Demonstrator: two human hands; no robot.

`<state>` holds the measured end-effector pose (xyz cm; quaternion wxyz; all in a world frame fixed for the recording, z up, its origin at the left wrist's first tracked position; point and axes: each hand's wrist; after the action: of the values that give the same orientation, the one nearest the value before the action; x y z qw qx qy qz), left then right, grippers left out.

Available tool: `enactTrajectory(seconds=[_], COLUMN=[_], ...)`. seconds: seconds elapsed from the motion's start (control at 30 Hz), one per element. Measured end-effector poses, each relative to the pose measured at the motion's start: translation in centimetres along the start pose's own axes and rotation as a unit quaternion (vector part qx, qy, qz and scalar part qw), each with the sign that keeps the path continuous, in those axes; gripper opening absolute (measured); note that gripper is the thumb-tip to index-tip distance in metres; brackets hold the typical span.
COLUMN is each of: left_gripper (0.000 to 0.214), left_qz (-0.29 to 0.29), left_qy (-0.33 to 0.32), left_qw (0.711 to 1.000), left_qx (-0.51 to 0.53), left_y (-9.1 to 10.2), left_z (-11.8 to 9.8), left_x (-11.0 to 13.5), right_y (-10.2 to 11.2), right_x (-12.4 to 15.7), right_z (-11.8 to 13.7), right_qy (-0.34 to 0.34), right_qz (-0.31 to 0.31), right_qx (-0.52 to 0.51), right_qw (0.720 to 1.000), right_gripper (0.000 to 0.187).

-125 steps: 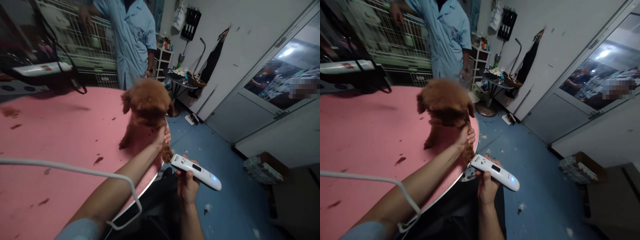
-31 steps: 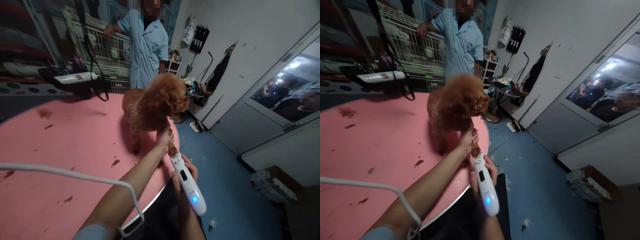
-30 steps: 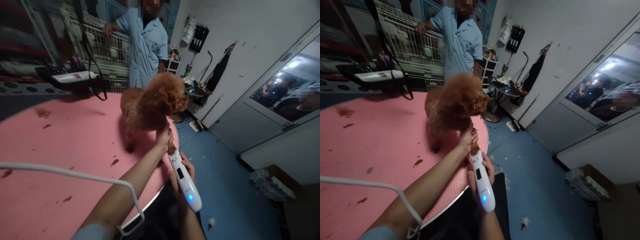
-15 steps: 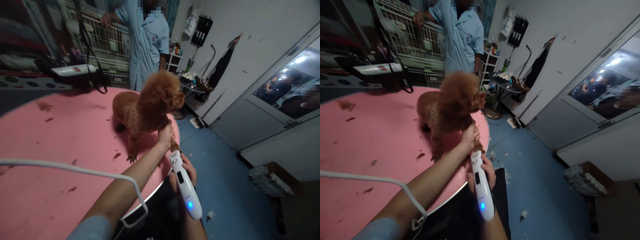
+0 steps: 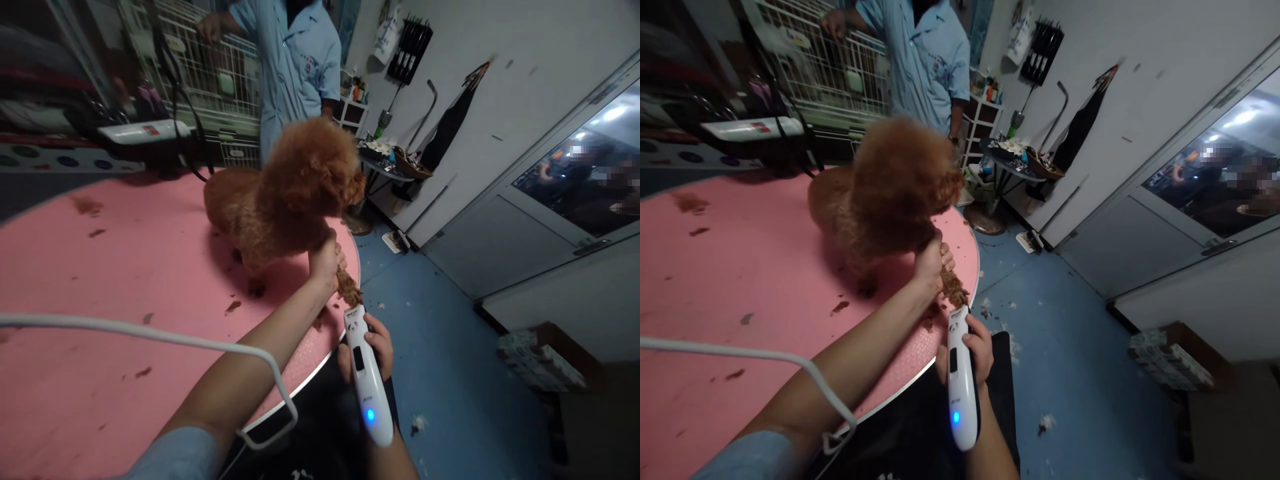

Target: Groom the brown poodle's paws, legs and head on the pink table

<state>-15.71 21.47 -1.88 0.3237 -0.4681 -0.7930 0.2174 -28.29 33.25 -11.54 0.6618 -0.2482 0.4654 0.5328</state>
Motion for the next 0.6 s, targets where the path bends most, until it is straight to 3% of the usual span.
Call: enactTrajectory(seconds=[0.2, 0.4, 0.6], left_gripper=[0.055, 0.054, 0.051], left_qz=[-0.001, 0.0, 0.012], left_qy=[0.009, 0.016, 0.007], left_qw=[1.0, 1.0, 0.999], left_qx=[0.006, 0.012, 0.033], left_y=[-0.13, -0.2, -0.34], left_z=[0.04, 0.28, -0.45], left_x=[0.22, 0.24, 0.72], right_y=[-0.91, -0.26, -1.02], right_x=[-0.91, -0.25, -1.02], right_z=[-0.63, -0.58, -0.91], right_qy=[0.063, 0.069, 0.11], right_qz=[0.025, -0.026, 0.006], right_qx=[-0.04, 0.0, -0.022], right_qw=[0.997, 0.997, 0.994], right_gripper=[0.047, 0.044, 0.047])
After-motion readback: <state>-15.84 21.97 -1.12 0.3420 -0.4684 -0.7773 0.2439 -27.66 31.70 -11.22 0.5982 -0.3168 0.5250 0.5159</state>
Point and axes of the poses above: each hand's wrist, its own x-axis away from the middle knuckle, its own y-axis out of the back of the hand, z = x × y, and after that the axes turned 9 degrees about -x, right-handed
